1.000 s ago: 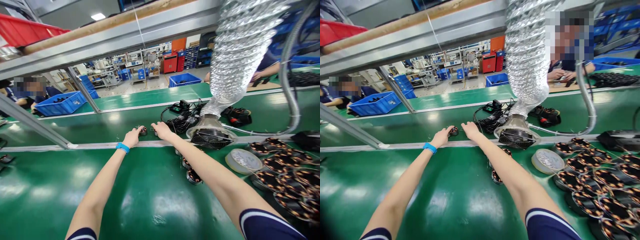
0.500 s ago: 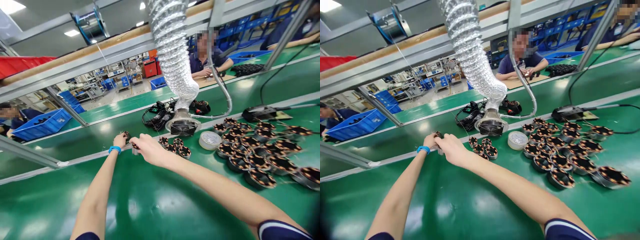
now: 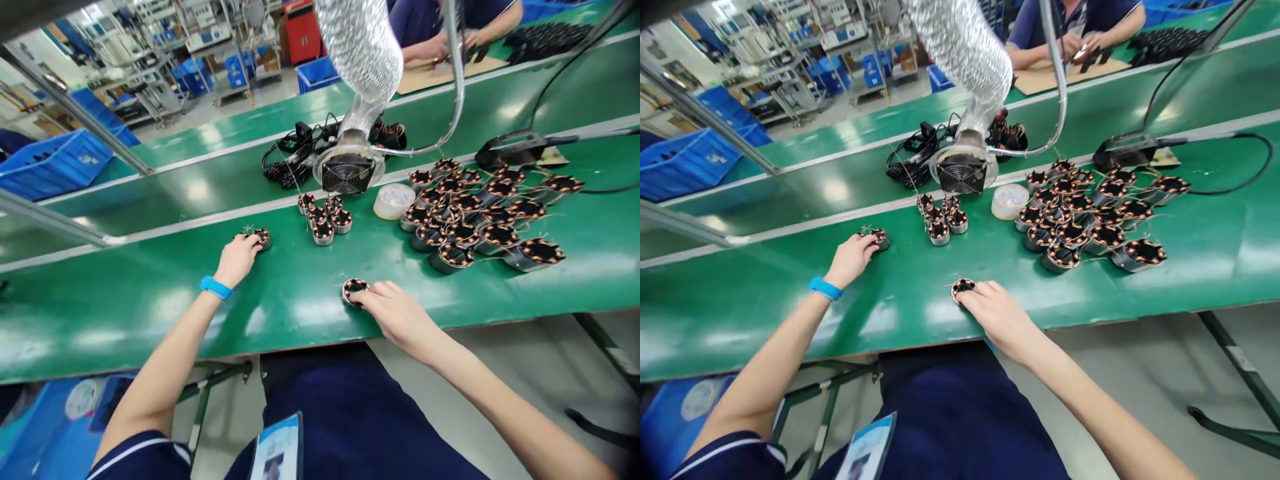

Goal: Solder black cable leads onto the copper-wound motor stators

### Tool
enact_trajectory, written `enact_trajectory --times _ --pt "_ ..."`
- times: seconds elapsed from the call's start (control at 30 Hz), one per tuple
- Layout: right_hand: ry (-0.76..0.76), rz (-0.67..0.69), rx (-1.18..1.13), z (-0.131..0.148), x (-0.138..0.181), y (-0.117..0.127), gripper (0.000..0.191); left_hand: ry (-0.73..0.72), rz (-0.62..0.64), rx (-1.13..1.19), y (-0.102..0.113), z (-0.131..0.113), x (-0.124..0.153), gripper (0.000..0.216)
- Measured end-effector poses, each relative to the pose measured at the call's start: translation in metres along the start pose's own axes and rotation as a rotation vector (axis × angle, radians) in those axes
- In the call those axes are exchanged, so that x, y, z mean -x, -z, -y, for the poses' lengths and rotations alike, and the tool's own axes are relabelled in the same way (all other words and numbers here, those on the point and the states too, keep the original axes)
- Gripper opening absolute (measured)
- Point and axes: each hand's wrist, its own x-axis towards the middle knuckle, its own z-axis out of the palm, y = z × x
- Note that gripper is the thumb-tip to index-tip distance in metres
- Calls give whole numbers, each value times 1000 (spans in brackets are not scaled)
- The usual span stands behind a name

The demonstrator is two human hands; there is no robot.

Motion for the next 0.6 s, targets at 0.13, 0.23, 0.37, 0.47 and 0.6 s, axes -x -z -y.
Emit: enact_trajectory --times 0.13,0.23,0.37,0.47,0.6 --pt "-15 -67 -43 2 11 -9 23 -6 3 16 -3 -40 35 36" --pt "-106 -212 -124 2 16 -18 35 55 -155 110 8 -70 68 38" --pt "-266 -281 -267 -1 18 -34 59 -90 -321 498 5 -120 105 33" --pt "-276 -224 -354 -7 18 -47 58 -222 -69 793 -12 -144 107 29" --pt "-274 -205 -386 -15 17 -56 55 -131 215 1167 -27 -150 96 26"
